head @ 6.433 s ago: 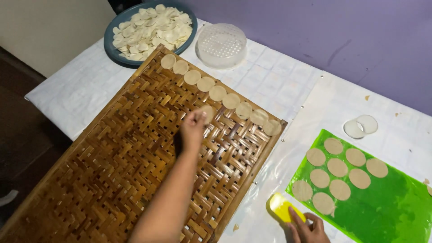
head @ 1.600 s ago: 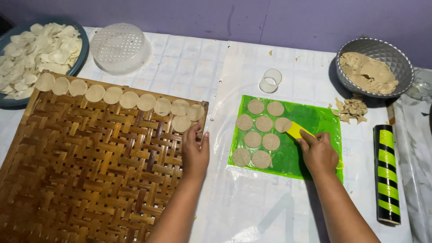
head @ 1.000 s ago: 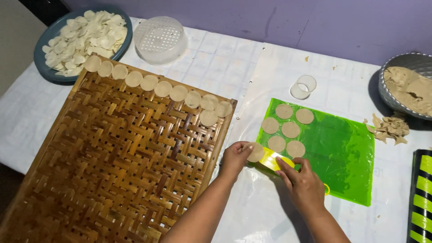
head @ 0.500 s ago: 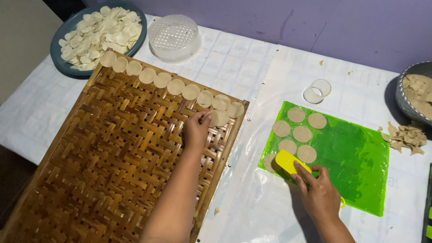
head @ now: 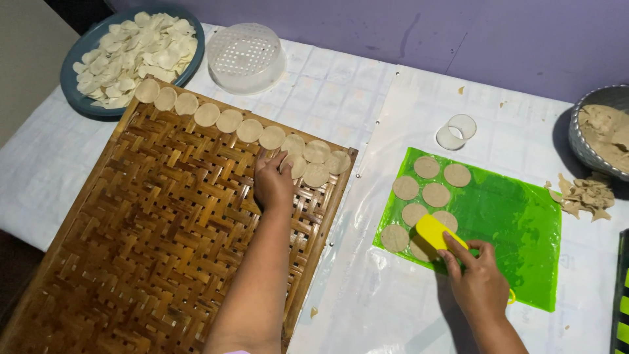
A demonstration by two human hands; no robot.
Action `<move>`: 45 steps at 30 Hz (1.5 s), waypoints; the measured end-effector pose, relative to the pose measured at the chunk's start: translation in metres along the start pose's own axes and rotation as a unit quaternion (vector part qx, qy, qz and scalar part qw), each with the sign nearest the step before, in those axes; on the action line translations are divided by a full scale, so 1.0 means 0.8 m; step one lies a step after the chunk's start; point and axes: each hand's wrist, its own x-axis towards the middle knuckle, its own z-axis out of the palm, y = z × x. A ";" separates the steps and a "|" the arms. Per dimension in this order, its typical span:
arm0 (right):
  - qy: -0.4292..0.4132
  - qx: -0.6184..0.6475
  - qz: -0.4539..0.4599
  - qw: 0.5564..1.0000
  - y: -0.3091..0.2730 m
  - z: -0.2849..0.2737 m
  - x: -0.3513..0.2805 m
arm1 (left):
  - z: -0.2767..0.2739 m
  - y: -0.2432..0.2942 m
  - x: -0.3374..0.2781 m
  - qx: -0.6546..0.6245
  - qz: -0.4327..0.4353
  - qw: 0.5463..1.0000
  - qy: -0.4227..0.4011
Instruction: Roll out dough and cut into circular shapes using a cutter, then arrange them on a drying tray.
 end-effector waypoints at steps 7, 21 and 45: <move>0.064 -0.119 0.075 0.988 0.084 0.025 0.067 | 0.006 -0.014 0.001 -0.032 0.043 0.997 0.056; 0.032 -0.103 0.072 0.992 0.075 0.057 0.157 | 0.024 0.024 -0.108 -0.091 0.149 0.984 -0.036; 0.032 0.021 -0.146 0.989 -0.083 -0.014 0.030 | 0.034 0.012 -0.118 -0.290 0.032 0.932 -0.213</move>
